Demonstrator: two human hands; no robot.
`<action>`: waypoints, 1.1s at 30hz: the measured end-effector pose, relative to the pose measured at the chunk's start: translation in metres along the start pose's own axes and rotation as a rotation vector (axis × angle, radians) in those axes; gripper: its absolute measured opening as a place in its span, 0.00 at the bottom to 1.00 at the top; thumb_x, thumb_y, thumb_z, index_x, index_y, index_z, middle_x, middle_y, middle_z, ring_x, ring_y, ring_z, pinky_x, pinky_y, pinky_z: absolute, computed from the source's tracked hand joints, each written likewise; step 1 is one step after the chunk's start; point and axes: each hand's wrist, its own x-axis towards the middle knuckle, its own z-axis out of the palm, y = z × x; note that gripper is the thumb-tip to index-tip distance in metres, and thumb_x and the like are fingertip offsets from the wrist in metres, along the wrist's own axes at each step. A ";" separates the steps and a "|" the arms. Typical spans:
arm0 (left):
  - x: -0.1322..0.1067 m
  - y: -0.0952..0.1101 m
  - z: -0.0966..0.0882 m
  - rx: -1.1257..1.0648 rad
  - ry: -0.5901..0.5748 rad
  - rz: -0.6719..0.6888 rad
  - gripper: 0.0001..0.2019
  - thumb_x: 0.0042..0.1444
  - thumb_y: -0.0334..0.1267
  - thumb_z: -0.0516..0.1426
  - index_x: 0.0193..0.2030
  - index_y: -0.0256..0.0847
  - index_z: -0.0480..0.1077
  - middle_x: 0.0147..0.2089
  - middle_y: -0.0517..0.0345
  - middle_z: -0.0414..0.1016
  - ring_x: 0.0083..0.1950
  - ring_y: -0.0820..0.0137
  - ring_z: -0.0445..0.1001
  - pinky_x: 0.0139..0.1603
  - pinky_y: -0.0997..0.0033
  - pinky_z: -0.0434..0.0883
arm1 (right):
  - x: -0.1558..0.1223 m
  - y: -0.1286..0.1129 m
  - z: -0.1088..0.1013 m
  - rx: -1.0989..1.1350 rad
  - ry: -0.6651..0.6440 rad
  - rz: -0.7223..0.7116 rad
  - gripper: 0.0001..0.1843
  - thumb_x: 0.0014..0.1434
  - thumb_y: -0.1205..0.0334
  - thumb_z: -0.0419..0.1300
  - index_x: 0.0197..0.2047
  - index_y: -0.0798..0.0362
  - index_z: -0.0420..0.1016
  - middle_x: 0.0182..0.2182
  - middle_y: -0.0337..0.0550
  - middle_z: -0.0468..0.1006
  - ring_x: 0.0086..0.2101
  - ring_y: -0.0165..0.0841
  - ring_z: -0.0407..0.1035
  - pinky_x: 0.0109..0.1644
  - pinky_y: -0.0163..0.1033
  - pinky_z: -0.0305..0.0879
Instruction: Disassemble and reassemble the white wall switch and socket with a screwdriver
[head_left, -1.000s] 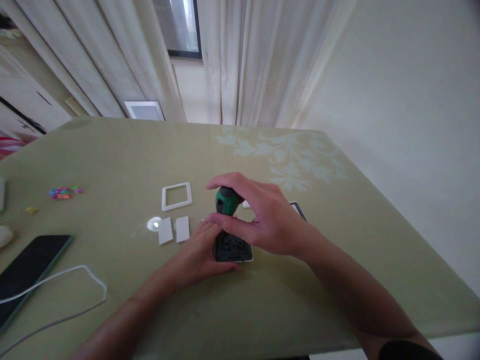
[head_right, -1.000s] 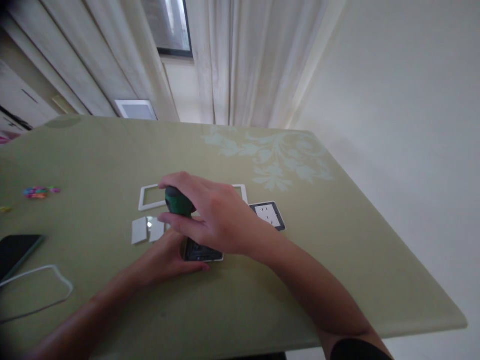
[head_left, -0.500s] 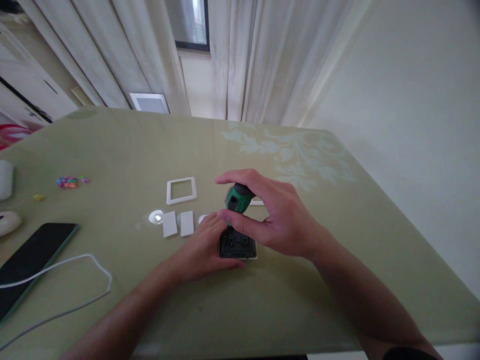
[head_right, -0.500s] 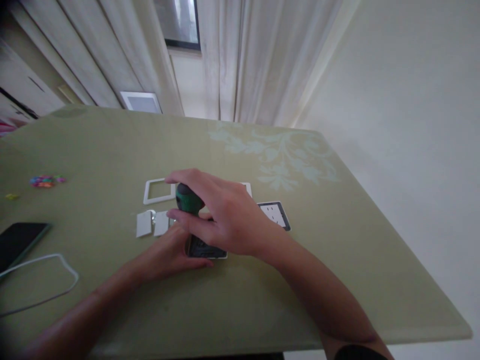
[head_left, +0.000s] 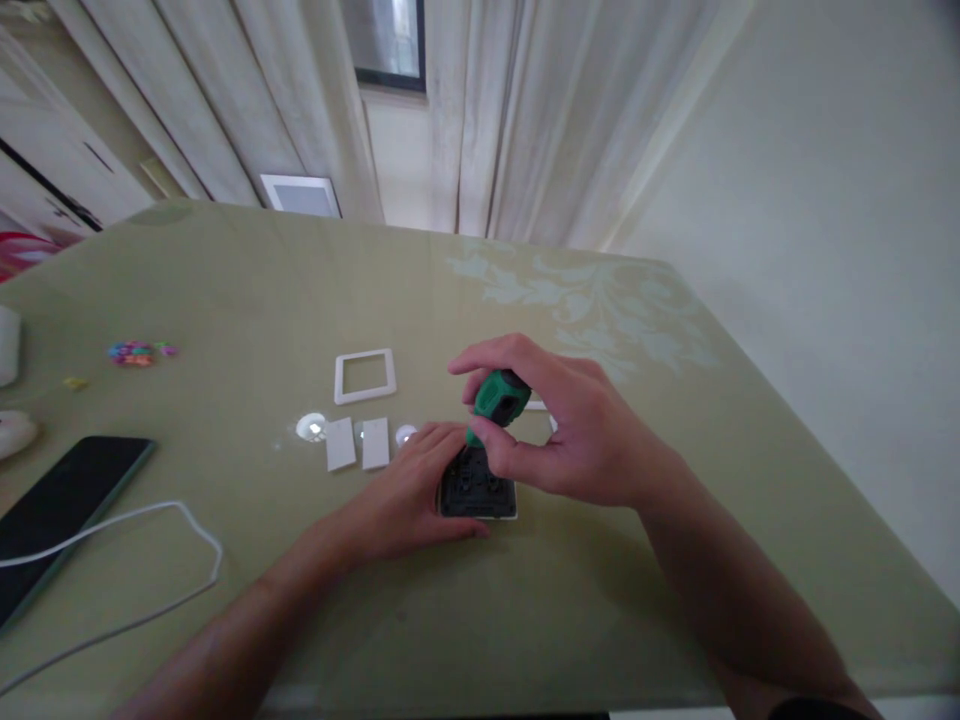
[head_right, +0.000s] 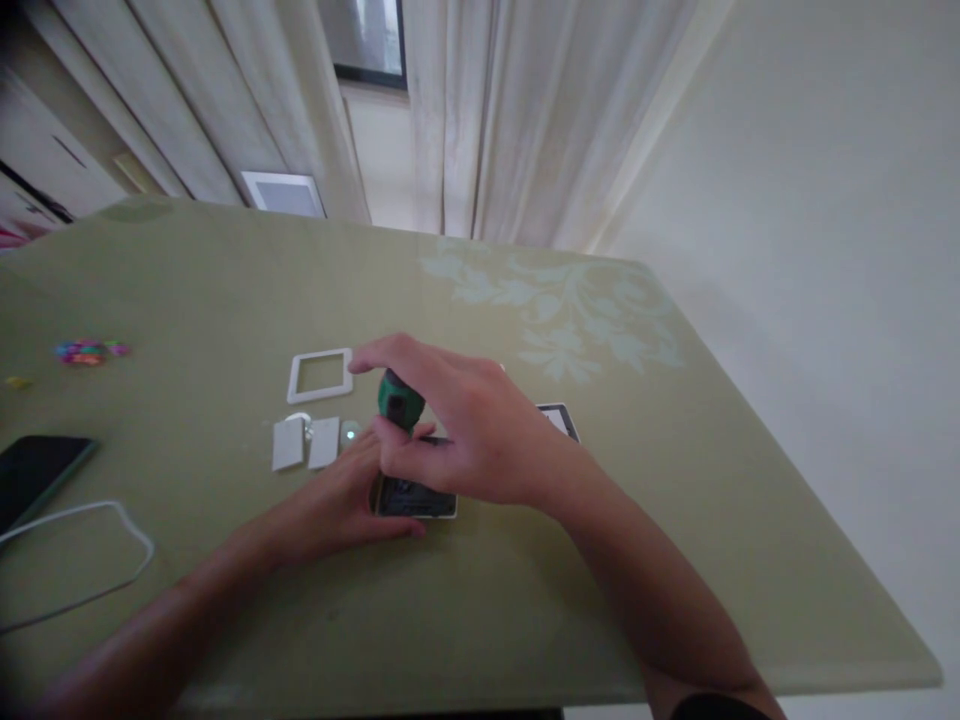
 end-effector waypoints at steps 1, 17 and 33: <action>-0.001 0.000 -0.002 -0.003 0.001 -0.002 0.38 0.55 0.51 0.74 0.69 0.48 0.67 0.68 0.47 0.73 0.68 0.44 0.71 0.69 0.42 0.70 | 0.000 0.000 -0.001 0.005 -0.014 -0.012 0.21 0.66 0.68 0.64 0.61 0.50 0.72 0.47 0.39 0.83 0.42 0.30 0.78 0.49 0.35 0.72; -0.002 -0.002 -0.005 -0.059 0.001 -0.005 0.38 0.55 0.47 0.74 0.69 0.51 0.65 0.62 0.50 0.76 0.61 0.48 0.77 0.63 0.46 0.75 | -0.001 -0.001 -0.002 -0.037 0.050 -0.033 0.18 0.67 0.65 0.66 0.59 0.51 0.75 0.45 0.39 0.85 0.41 0.29 0.79 0.48 0.34 0.73; -0.002 -0.005 -0.005 -0.055 -0.021 -0.013 0.40 0.56 0.46 0.74 0.71 0.52 0.63 0.65 0.50 0.74 0.65 0.47 0.74 0.65 0.45 0.75 | -0.001 -0.001 -0.003 -0.029 0.013 -0.003 0.19 0.64 0.68 0.65 0.58 0.51 0.73 0.44 0.38 0.84 0.40 0.28 0.79 0.47 0.33 0.73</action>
